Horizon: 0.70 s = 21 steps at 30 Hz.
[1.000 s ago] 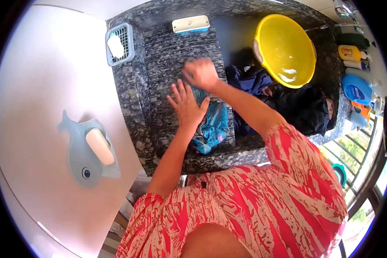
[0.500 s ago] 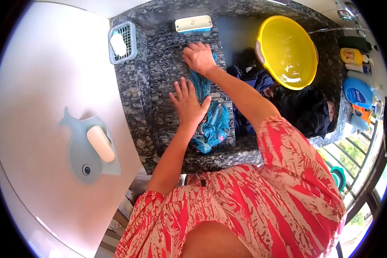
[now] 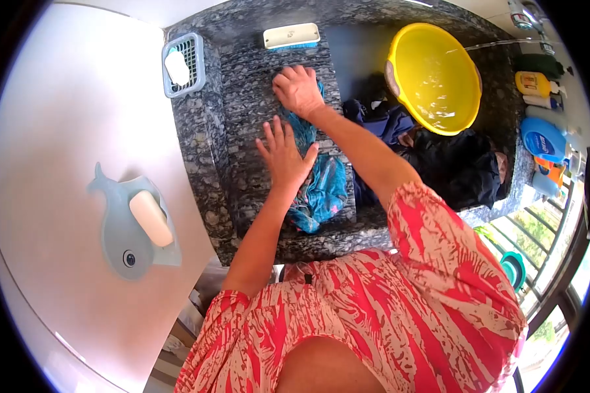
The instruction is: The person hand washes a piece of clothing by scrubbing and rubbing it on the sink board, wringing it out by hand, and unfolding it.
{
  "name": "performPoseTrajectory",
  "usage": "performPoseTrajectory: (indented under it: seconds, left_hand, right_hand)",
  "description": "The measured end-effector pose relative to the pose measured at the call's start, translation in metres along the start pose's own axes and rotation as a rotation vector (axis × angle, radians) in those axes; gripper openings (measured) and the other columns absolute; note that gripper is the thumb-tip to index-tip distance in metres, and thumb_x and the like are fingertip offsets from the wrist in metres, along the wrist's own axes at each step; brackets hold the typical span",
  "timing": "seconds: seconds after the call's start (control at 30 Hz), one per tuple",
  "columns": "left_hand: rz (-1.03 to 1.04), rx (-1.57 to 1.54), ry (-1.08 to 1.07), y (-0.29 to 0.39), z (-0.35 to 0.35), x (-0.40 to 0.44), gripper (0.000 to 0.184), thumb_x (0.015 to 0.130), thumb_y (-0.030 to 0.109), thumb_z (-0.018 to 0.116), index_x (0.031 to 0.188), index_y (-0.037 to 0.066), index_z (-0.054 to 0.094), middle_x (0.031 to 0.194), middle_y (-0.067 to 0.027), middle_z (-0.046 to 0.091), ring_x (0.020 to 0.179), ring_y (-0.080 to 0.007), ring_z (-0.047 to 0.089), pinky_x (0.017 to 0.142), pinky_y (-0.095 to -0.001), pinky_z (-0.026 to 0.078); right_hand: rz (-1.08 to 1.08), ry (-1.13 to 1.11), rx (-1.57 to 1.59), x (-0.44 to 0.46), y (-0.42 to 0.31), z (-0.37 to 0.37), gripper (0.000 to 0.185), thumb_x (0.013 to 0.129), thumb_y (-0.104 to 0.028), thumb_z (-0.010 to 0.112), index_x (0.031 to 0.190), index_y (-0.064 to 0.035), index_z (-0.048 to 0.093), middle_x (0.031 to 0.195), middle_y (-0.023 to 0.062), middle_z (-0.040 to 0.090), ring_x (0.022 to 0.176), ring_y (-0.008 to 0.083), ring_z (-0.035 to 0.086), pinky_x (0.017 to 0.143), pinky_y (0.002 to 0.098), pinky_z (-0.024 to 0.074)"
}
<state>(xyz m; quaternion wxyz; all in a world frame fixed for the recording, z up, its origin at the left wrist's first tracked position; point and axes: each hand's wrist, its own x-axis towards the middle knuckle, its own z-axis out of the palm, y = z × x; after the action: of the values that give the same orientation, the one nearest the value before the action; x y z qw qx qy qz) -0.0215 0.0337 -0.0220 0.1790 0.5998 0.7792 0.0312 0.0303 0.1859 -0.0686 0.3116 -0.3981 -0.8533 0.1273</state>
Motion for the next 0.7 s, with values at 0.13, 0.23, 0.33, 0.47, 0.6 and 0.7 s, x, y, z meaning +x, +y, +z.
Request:
performPoseTrajectory:
  seconds: [0.13, 0.23, 0.33, 0.47, 0.6, 0.7]
  left_hand:
    - [0.058, -0.004, 0.094, -0.003, 0.012, -0.003, 0.09, 0.082, 0.059, 0.058, 0.143, -0.002, 0.035, 0.155, -0.0206, 0.021, 0.145, -0.0385, 0.008, 0.111, -0.063, 0.005]
    - [0.123, 0.003, 0.113, -0.008, 0.011, -0.004, 0.089, 0.083, 0.06, 0.055, 0.143, -0.002, 0.035, 0.156, -0.02, 0.018, 0.145, -0.0392, 0.006, 0.111, -0.0628, 0.005]
    - [0.015, 0.067, -0.063, 0.0, 0.0, 0.0, 0.088, 0.085, 0.061, 0.053, 0.146, 0.001, 0.033, 0.157, -0.0166, 0.014, 0.146, -0.0385, 0.004, 0.111, -0.0624, 0.003]
    - [-0.018, 0.033, -0.046, 0.001, 0.0, 0.002, 0.09, 0.085, 0.062, 0.051, 0.145, -0.003, 0.032, 0.157, -0.0174, 0.016, 0.146, -0.0359, 0.006, 0.113, -0.0607, 0.004]
    - [-0.022, 0.034, -0.029, 0.002, 0.0, 0.002, 0.095, 0.083, 0.063, 0.052, 0.145, -0.006, 0.029, 0.157, -0.0162, 0.017, 0.146, -0.034, 0.005, 0.114, -0.0576, 0.002]
    - [-0.039, 0.032, -0.064, 0.004, -0.005, 0.004, 0.096, 0.083, 0.064, 0.052, 0.144, -0.007, 0.03, 0.157, -0.0159, 0.017, 0.146, -0.0337, 0.004, 0.114, -0.0569, 0.001]
  right_hand:
    - [0.213, -0.222, 0.17, -0.063, -0.044, -0.059, 0.015, 0.082, -0.025, 0.062, 0.093, -0.0152, 0.065, 0.105, 0.0079, 0.056, 0.102, 0.0315, 0.052, 0.078, 0.0505, 0.0428]
    - [-0.081, -0.239, 0.198, -0.075, -0.036, -0.07, 0.011, 0.08, -0.022, 0.062, 0.083, -0.0126, 0.065, 0.081, 0.0086, 0.059, 0.078, 0.0293, 0.059, 0.062, 0.0459, 0.0455]
    - [-0.11, -0.19, -0.01, -0.021, 0.01, -0.013, 0.014, 0.076, -0.023, 0.06, 0.068, -0.0113, 0.063, 0.069, 0.0072, 0.062, 0.066, 0.0261, 0.061, 0.059, 0.0441, 0.0475]
    - [0.014, 0.079, 0.011, 0.043, 0.033, 0.019, 0.016, 0.083, -0.028, 0.062, 0.079, -0.0133, 0.068, 0.09, 0.0058, 0.064, 0.088, 0.0264, 0.059, 0.078, 0.0448, 0.0442]
    - [0.279, 0.317, 0.068, 0.036, 0.093, -0.01, 0.02, 0.087, -0.026, 0.059, 0.088, -0.007, 0.067, 0.092, 0.0119, 0.063, 0.089, 0.0318, 0.058, 0.079, 0.0421, 0.0457]
    - [0.682, 0.398, 0.159, 0.002, 0.158, -0.001, 0.021, 0.089, -0.026, 0.058, 0.09, -0.0073, 0.068, 0.09, 0.0151, 0.066, 0.087, 0.0346, 0.06, 0.081, 0.0449, 0.0475]
